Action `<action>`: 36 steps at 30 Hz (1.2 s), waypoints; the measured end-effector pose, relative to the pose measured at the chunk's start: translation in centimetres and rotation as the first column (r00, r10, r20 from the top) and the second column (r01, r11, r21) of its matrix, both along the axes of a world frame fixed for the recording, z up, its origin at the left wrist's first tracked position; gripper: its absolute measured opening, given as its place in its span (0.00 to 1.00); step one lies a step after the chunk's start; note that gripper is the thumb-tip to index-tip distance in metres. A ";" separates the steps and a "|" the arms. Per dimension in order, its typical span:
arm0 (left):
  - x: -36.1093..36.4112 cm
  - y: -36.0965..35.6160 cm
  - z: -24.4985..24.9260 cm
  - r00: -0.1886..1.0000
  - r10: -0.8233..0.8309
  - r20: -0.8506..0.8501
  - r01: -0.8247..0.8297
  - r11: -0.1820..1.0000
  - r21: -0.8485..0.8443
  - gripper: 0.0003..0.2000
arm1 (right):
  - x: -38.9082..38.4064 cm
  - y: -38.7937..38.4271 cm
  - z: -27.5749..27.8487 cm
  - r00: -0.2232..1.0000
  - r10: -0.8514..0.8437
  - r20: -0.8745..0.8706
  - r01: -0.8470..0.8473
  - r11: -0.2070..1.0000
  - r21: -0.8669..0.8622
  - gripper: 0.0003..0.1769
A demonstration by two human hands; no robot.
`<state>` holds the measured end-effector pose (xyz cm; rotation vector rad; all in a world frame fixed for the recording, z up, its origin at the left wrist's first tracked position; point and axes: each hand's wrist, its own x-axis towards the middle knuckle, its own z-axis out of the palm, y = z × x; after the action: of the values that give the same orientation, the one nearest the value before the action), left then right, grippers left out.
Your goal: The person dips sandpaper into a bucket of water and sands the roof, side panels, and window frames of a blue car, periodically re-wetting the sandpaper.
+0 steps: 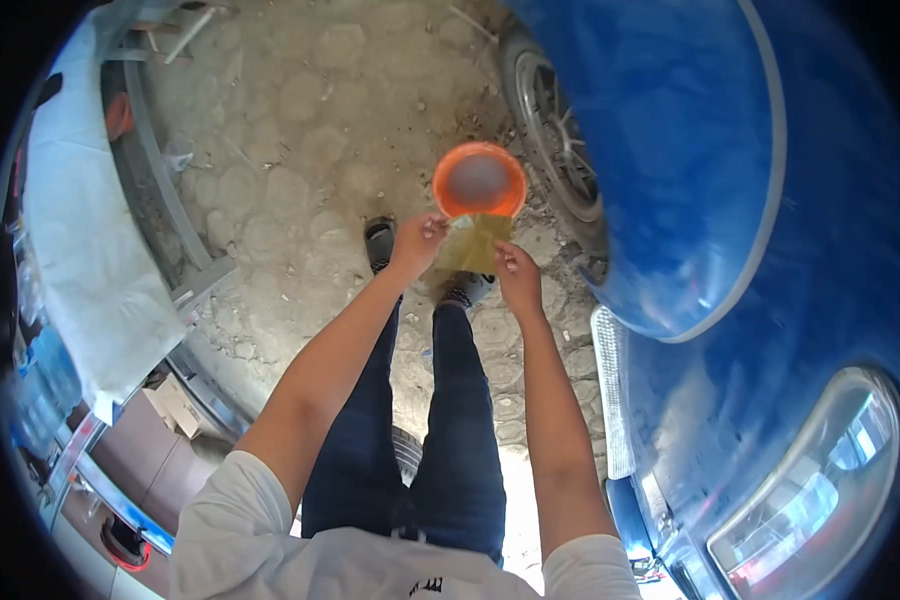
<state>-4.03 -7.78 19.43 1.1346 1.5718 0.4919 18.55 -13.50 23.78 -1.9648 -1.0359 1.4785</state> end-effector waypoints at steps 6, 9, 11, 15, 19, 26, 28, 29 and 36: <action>1.9 5.0 -13.7 0.993 0.014 -0.117 -0.023 0.997 -0.075 0.14 | -0.1 5.1 -18.2 0.969 0.189 0.160 -0.180 0.981 -0.068 0.17; 2.5 5.8 -17.7 0.981 -0.045 -0.187 0.069 0.990 0.125 0.22 | -0.6 7.4 -24.1 0.908 0.337 0.250 -0.324 0.941 -0.095 0.19; 3.0 5.7 -18.8 0.934 -0.113 -0.338 0.224 0.924 0.309 0.26 | -0.9 8.2 -26.2 0.785 0.452 0.423 -0.452 0.885 -0.107 0.19; 2.8 3.8 -24.2 0.739 -0.498 -0.454 0.647 0.711 0.275 0.27 | -2.8 10.1 -28.0 0.501 0.603 0.621 -0.625 0.748 -0.222 0.25; 4.1 3.6 -27.7 0.493 -0.578 -0.650 0.776 0.630 0.030 0.25 | -3.1 8.5 -31.9 0.398 0.591 0.701 -0.746 0.653 -0.127 0.33; 5.8 4.9 -31.8 0.286 -0.696 -0.659 0.826 0.527 -0.199 0.19 | -2.9 8.3 -34.8 0.423 0.574 0.701 -0.731 0.673 -0.110 0.29; 5.9 4.8 -31.6 0.277 -0.721 -0.635 0.833 0.510 -0.216 0.16 | -3.1 8.6 -34.6 0.404 0.668 0.625 -0.712 0.658 -0.244 0.26; 5.8 4.8 -31.4 0.277 -0.731 -0.623 0.830 0.509 -0.228 0.14 | -3.0 8.6 -34.6 0.408 0.675 0.615 -0.720 0.652 -0.237 0.24; 5.6 5.6 -30.8 0.231 -0.797 -0.557 0.857 0.438 -0.272 0.13 | -2.4 8.9 -35.4 0.398 0.735 0.549 -0.723 0.620 -0.305 0.16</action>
<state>1.59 -2.17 -11.41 2.1680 1.1493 -0.6600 16.20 -4.63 -11.62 -2.1768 -2.4789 1.1240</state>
